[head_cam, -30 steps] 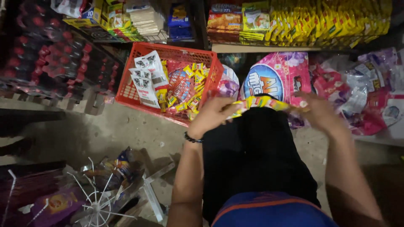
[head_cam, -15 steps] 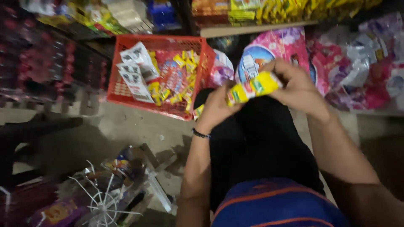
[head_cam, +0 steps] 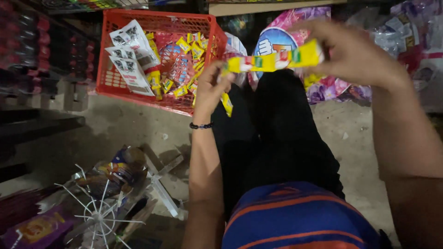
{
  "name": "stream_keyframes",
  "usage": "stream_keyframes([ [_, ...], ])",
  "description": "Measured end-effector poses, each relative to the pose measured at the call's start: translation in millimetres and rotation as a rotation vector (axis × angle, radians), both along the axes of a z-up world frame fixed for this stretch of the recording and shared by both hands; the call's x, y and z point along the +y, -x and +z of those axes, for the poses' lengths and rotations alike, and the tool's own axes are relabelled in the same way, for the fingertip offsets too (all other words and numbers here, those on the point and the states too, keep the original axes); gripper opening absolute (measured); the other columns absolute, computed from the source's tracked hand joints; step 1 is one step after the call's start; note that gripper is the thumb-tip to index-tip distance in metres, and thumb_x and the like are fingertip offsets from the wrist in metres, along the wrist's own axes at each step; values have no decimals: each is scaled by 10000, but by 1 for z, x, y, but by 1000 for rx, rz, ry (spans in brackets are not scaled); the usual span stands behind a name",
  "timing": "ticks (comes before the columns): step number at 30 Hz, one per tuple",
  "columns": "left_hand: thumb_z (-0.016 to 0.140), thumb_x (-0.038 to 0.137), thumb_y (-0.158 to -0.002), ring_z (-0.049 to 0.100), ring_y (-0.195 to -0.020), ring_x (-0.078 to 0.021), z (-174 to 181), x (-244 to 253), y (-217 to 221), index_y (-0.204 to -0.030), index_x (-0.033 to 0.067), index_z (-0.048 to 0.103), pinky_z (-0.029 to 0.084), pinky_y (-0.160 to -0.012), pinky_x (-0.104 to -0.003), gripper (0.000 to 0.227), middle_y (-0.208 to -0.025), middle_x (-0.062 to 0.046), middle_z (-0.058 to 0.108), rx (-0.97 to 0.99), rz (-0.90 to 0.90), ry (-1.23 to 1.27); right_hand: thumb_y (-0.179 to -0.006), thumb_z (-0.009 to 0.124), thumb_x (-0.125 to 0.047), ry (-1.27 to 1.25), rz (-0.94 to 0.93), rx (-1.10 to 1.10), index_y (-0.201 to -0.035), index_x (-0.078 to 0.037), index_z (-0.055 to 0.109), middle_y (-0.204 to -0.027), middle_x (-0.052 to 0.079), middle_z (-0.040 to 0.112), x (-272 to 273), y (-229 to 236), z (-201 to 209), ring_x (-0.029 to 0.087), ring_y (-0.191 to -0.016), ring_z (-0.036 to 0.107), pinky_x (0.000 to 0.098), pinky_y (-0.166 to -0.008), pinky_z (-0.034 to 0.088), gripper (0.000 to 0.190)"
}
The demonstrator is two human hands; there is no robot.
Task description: Stocking and organizing small snack packets on lower retail shelves.
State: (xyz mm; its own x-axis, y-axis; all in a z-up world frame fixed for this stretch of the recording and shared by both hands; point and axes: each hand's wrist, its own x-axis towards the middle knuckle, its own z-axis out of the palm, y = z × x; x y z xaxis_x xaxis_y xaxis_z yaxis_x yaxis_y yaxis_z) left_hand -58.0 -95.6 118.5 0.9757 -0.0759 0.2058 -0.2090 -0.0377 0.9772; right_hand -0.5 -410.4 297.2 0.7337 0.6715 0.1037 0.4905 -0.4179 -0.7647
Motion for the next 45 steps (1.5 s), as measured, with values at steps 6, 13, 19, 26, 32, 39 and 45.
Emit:
stream_keyframes([
  [6,658,268,-1024,560,-633,-60,25,-15,-16,-1268,29,609,454,-557,-228,345,-878,-15,664,145,115,294,-826,838,-277,412,75,261,-1245,-140,627,-647,135,653,30,11,16,237,-580,643,370,-541,487,488],
  [13,670,242,-1084,547,-681,-91,27,-20,-17,-1316,-14,628,449,-619,-248,348,-859,-29,628,238,-77,604,-952,724,-154,-432,44,499,-1223,-41,576,-868,42,693,19,-2,-26,117,-758,687,274,-592,527,329],
  [19,751,98,-932,637,-1067,-77,22,-18,-8,-1366,42,550,535,-940,-242,481,-1187,12,651,221,-310,412,-1136,654,-65,-830,-89,617,-1240,-26,599,-936,48,647,19,-8,-16,112,-777,645,224,-662,492,124],
  [26,660,359,-1059,613,-903,-128,-13,-24,1,-1369,-4,586,523,-802,-284,483,-1054,-30,663,275,-269,569,-1092,651,-48,-920,-108,603,-1245,-31,617,-1053,52,659,36,-7,-1,98,-835,628,231,-658,490,157],
  [32,501,641,-1067,616,-938,-187,-7,-34,-3,-1368,34,554,559,-825,-383,679,-1058,-67,629,240,-49,933,-1057,640,-31,-783,-155,620,-1341,-24,565,-983,42,660,45,19,-1,92,-829,645,232,-697,495,295],
  [39,439,729,-1075,597,-1271,-309,13,-41,-3,-1514,69,483,537,-945,-517,794,-1432,-151,564,207,-277,1395,-993,641,-110,-583,-181,719,-1384,-25,540,-842,33,685,56,55,-33,84,-640,614,229,-563,491,412],
  [45,405,755,-1040,614,-1202,-285,14,-51,-10,-1475,54,500,533,-1030,-519,831,-1383,-97,607,264,36,1504,-985,659,-176,-440,-217,746,-1370,-48,558,-867,14,684,63,77,-62,59,-666,597,199,-581,456,418],
])
